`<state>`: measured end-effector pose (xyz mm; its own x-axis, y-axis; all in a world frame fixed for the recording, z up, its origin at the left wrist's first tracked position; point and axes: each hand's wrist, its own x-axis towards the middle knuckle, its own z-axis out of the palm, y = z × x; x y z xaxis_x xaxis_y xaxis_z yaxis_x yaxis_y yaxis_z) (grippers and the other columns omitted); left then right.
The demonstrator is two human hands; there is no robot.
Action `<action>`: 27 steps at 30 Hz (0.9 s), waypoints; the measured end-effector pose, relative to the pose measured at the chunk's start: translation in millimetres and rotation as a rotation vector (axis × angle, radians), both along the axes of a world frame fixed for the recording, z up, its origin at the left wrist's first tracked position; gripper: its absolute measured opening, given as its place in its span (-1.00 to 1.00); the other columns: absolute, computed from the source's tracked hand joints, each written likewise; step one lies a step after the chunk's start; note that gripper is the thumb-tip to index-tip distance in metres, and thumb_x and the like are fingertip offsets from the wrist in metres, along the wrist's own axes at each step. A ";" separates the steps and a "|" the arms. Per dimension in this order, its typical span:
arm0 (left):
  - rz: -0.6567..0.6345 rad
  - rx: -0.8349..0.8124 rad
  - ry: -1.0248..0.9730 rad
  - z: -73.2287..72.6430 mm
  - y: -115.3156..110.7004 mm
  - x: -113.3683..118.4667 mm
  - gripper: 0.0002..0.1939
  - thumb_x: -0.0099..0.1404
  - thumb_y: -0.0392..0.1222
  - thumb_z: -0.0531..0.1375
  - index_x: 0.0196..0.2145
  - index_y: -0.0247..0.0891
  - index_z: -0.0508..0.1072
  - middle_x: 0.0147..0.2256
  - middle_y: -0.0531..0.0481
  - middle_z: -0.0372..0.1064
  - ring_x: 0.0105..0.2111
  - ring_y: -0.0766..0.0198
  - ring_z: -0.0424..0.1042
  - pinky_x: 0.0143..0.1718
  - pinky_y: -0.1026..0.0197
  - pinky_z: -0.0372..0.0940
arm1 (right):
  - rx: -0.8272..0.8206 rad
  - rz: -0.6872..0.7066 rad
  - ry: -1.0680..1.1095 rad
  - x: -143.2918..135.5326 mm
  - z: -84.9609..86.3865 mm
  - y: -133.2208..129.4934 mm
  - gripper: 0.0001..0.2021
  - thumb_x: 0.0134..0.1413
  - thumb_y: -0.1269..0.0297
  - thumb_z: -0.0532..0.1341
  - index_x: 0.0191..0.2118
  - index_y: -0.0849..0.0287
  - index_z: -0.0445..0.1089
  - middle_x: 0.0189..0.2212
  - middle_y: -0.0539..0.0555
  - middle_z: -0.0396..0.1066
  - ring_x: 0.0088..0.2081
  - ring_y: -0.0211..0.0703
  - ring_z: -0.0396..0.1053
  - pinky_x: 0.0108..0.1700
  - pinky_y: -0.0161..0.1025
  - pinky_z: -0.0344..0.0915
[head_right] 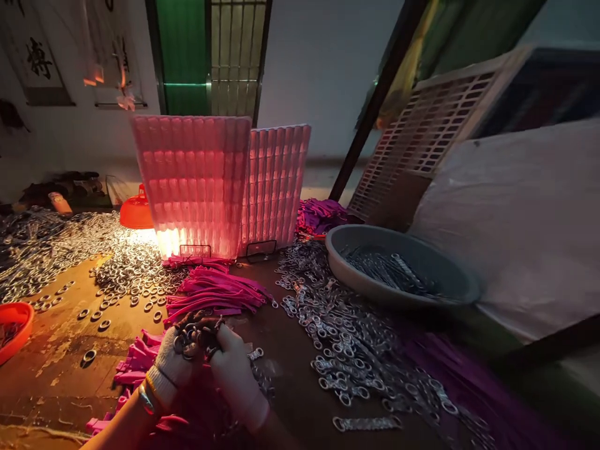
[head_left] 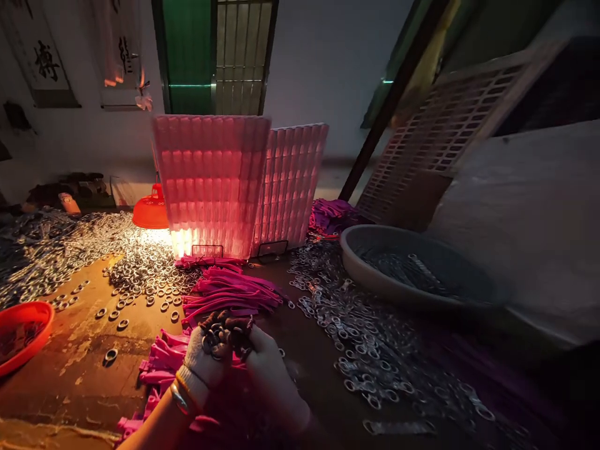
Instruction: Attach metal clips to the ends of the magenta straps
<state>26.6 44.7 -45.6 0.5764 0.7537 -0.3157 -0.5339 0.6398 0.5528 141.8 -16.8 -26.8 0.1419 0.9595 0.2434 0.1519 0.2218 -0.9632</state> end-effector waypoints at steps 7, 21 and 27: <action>-0.101 -0.199 -0.060 -1.7 13.1 4.6 -0.95 0.28 -0.33 0.17 -0.27 -0.34 0.40 -0.56 0.10 0.25 -0.74 0.52 0.11 -0.80 0.51 -0.16 | 0.112 -0.137 -0.214 34.4 -0.7 23.9 -0.59 -0.11 0.53 0.06 -0.20 0.13 0.55 -0.25 0.08 0.51 -0.22 -0.07 0.38 -0.11 -0.17 0.32; -0.190 0.400 0.477 13.4 -5.9 32.7 -0.69 0.01 -0.07 0.39 -0.45 -0.34 0.42 -0.59 0.10 0.28 -0.69 0.51 0.15 -0.70 0.42 0.00 | -0.130 0.016 -0.089 65.2 3.0 6.3 -0.61 -0.13 0.42 0.03 -0.18 0.20 0.50 -0.35 0.04 0.48 -0.27 -0.11 0.34 -0.15 -0.22 0.31; -0.239 0.334 0.492 18.2 -11.8 31.2 -0.66 0.01 -0.01 0.35 -0.53 -0.31 0.35 -0.69 0.16 0.15 -0.75 0.52 0.05 -0.76 0.41 -0.11 | -0.184 -0.119 -0.068 85.0 -7.9 -7.7 -0.70 -0.04 0.32 0.04 -0.21 0.23 0.43 -0.42 0.01 0.40 -0.35 -0.18 0.28 -0.23 -0.25 0.25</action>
